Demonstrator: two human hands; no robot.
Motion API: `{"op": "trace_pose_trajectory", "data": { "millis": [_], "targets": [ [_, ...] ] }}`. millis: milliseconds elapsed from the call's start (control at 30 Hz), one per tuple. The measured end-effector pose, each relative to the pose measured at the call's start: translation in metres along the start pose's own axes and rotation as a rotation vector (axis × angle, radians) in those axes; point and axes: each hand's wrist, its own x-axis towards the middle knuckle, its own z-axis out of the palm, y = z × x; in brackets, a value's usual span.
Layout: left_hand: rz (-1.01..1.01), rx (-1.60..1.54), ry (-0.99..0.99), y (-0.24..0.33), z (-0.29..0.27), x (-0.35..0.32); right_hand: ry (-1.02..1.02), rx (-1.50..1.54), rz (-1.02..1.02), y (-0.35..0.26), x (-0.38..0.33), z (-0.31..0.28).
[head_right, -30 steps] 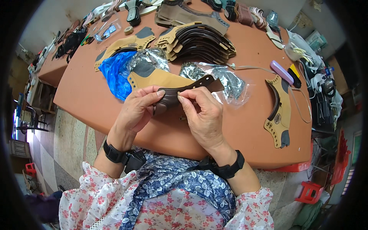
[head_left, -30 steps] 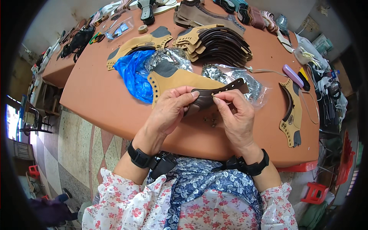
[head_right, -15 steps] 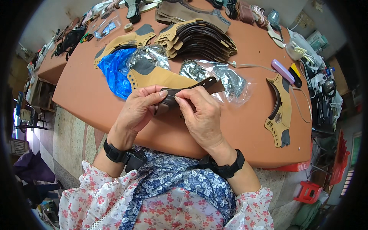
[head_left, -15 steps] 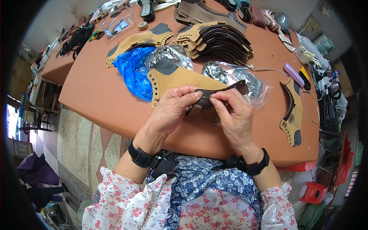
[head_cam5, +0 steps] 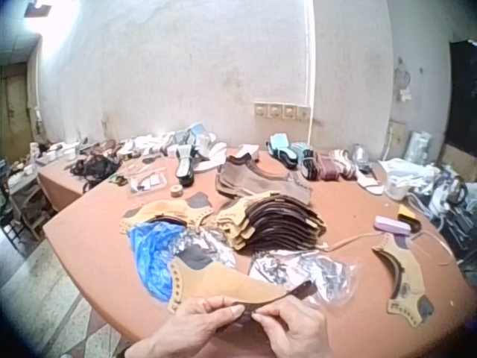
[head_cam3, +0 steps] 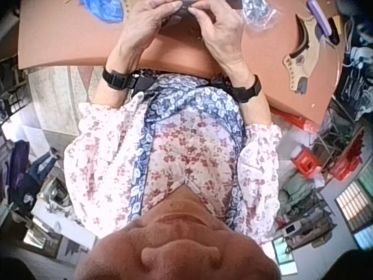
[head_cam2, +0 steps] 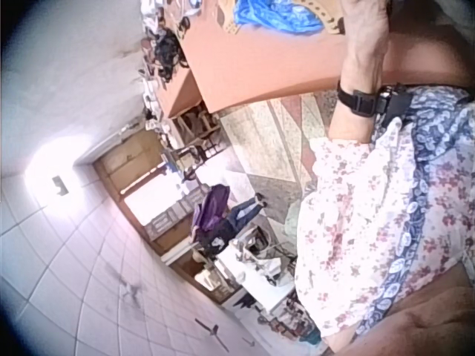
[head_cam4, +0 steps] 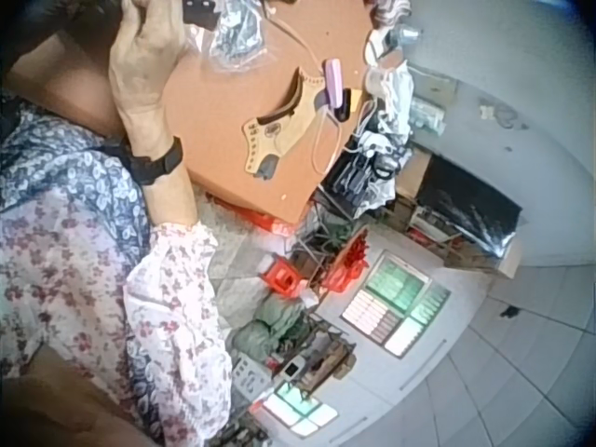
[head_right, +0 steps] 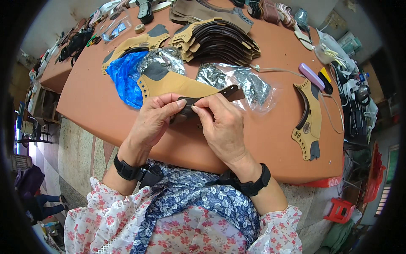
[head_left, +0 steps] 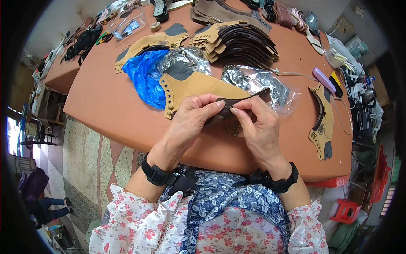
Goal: The recorder is manually inserting brass rivets or eyelets into pre-punched holes of a leather shoe upper component.
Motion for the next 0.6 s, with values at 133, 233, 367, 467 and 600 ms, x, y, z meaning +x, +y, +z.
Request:
{"op": "trace_pose_trajectory", "data": {
  "millis": [133,233,367,467,600],
  "targets": [
    [0.026,0.049,-0.007,-0.001,0.002,0.000,-0.010,-0.033,-0.034,0.004,0.001,-0.002],
    [0.057,0.106,-0.023,0.000,0.004,-0.001,-0.030,0.003,0.044,0.004,0.001,-0.004],
    [0.121,0.250,-0.004,-0.005,0.001,-0.001,0.011,0.195,0.241,0.002,0.001,0.000],
    [0.142,0.335,-0.025,-0.002,0.003,-0.004,-0.070,0.147,0.247,0.003,0.002,-0.004],
    [0.163,0.330,-0.046,0.000,0.007,-0.004,-0.073,-0.001,0.031,0.017,0.001,-0.003]
  ]
}}
